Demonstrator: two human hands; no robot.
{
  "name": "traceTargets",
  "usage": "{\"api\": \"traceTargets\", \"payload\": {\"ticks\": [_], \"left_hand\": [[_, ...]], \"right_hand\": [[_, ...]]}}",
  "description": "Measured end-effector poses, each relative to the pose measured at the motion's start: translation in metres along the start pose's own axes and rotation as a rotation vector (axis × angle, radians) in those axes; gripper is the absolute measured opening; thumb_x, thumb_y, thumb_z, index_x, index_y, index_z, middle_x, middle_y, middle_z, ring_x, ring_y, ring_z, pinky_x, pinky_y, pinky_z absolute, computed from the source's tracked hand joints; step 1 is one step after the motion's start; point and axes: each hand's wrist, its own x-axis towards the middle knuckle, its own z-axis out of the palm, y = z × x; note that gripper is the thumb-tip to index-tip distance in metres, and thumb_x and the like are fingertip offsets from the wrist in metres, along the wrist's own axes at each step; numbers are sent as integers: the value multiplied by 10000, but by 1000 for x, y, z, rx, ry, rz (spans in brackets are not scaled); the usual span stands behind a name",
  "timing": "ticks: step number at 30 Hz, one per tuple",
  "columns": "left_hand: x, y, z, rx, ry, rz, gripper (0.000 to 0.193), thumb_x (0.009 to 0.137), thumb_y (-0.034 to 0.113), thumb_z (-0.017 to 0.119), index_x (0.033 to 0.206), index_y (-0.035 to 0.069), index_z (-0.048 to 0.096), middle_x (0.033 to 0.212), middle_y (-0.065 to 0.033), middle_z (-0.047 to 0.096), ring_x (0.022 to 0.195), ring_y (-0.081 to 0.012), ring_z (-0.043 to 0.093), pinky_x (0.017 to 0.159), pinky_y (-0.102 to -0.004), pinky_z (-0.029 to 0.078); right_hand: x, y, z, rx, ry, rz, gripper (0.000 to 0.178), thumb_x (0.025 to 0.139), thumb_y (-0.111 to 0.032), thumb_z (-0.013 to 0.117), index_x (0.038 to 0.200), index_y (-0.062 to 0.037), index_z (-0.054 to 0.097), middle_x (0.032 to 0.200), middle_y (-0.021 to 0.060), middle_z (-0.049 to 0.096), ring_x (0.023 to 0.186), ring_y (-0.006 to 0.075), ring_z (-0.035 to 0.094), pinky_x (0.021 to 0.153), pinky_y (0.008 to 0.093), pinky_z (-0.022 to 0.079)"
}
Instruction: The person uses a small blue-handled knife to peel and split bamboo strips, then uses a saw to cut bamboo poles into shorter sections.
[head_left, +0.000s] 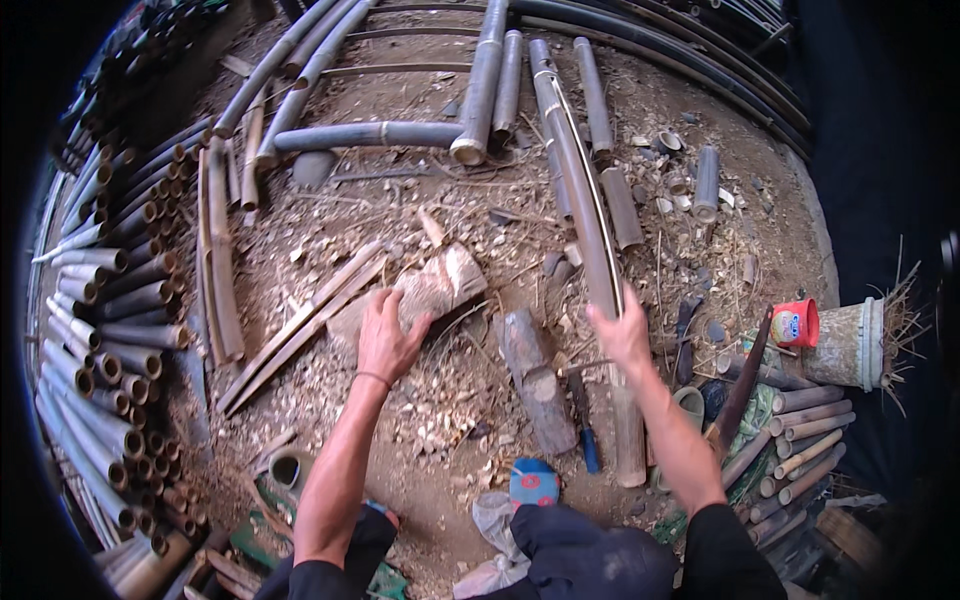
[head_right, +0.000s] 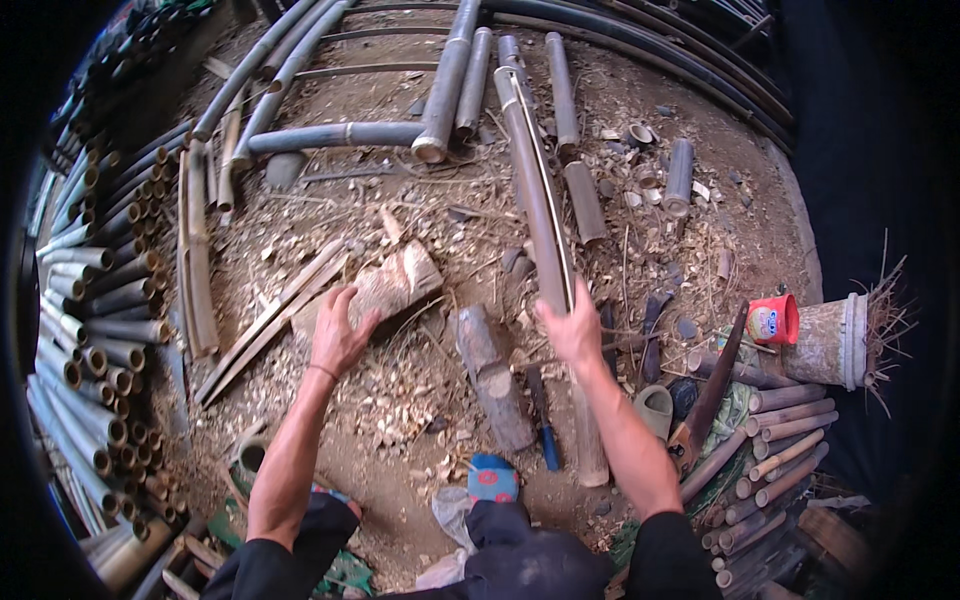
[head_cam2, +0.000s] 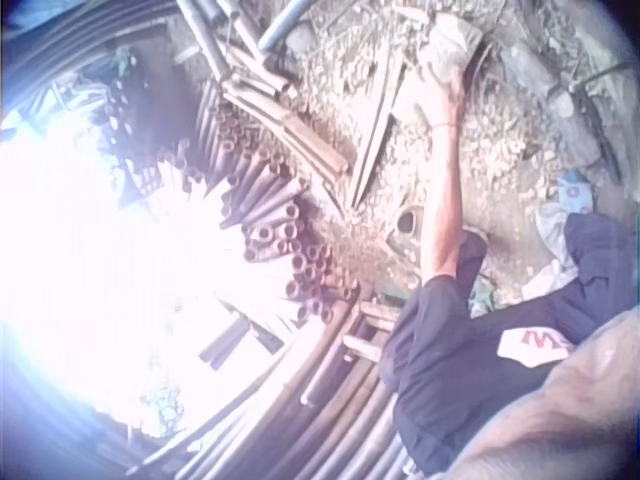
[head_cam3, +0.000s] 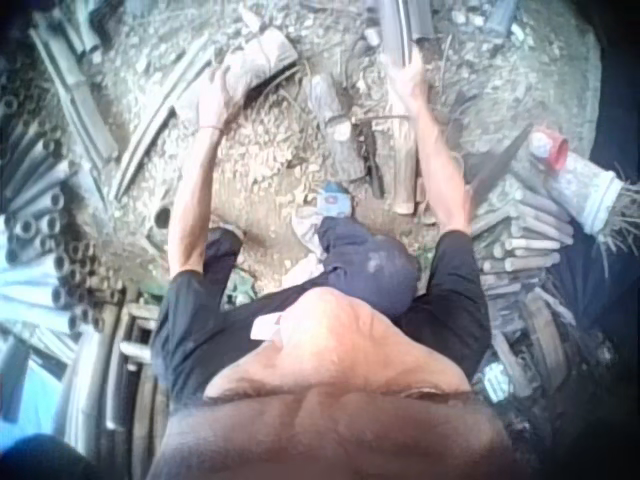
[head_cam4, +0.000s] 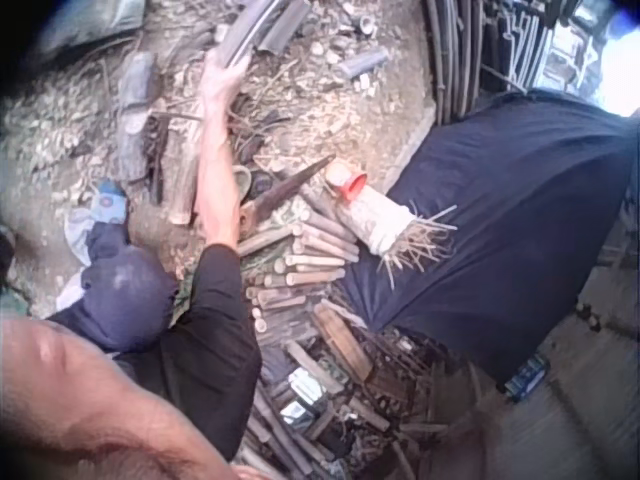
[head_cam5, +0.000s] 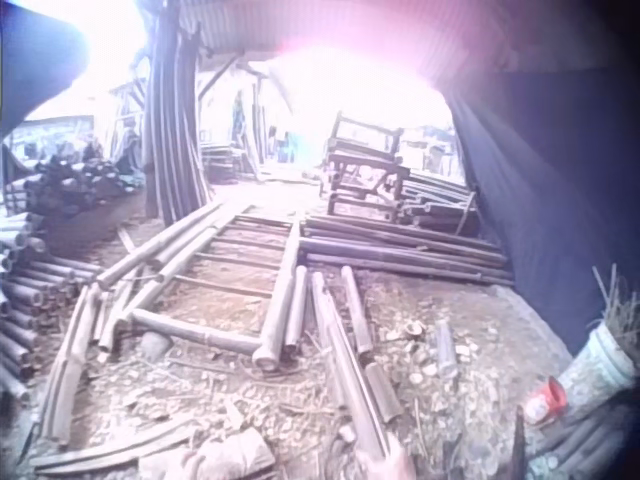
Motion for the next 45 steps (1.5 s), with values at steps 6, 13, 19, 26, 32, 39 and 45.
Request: {"api": "traceTargets", "payload": {"ticks": [6, 13, 19, 26, 32, 39, 45], "left_hand": [[64, 2, 67, 170, 180, 105, 526, 886, 368, 639, 1251, 5, 525, 1336, -235, 463, 1258, -405, 420, 1072, -491, 327], [89, 20, 110, 329, 203, -105, 420, 935, 410, 532, 1159, 56, 560, 1221, -139, 546, 1191, -301, 482, 1017, -440, 324], [97, 28, 100, 284, 140, -147, 409, 899, 371, 560, 1136, 38, 560, 1201, -147, 536, 1188, -307, 476, 1012, -453, 316], [103, 32, 100, 291, 110, -150, 455, 895, 388, 550, 1159, 18, 552, 1223, -160, 534, 1193, -325, 475, 1016, -462, 315], [96, 21, 103, 291, 138, -187, 505, 902, 435, 545, 1207, 32, 524, 1270, -161, 499, 1231, -318, 444, 1050, -459, 299], [86, 10, 101, -75, 421, -39, 587, 844, 317, 640, 1294, -6, 446, 1322, -195, 432, 1289, -347, 383, 1079, -457, 338], [65, 128, 48, -758, -236, -83, 717, 890, 475, 649, 1365, -14, 427, 1274, -233, 544, 1164, -300, 552, 989, -399, 445]], "right_hand": [[208, 10, 7, -131, 91, -84, 641, 871, -402, 642, 1386, -59, 473, 1242, 284, 569, 1162, 374, 567, 983, 449, 451], [364, 49, -8, -442, 325, -169, 445, 930, -356, 559, 1120, 43, 619, 1044, 276, 655, 981, 378, 637, 878, 430, 480], [436, 84, 8, -360, 321, -61, 615, 915, -384, 590, 1334, 37, 429, 1269, 314, 550, 1205, 457, 520, 1036, 474, 394], [433, 79, -9, -514, 453, 8, 610, 890, -421, 612, 1303, 9, 481, 1181, 256, 599, 1129, 405, 572, 979, 447, 433], [259, -15, -19, 139, 199, 80, 572, 879, -401, 595, 1249, 28, 517, 1057, 228, 654, 976, 330, 651, 857, 506, 504], [119, 30, -6, 1412, -244, 444, 701, 881, -557, 582, 1234, 35, 457, 903, 136, 643, 692, 205, 664, 517, 327, 552], [-52, 18, 54, 965, -221, 156, 512, 858, -413, 627, 1099, 24, 520, 886, 111, 634, 675, 192, 673, 551, 331, 585]]}}
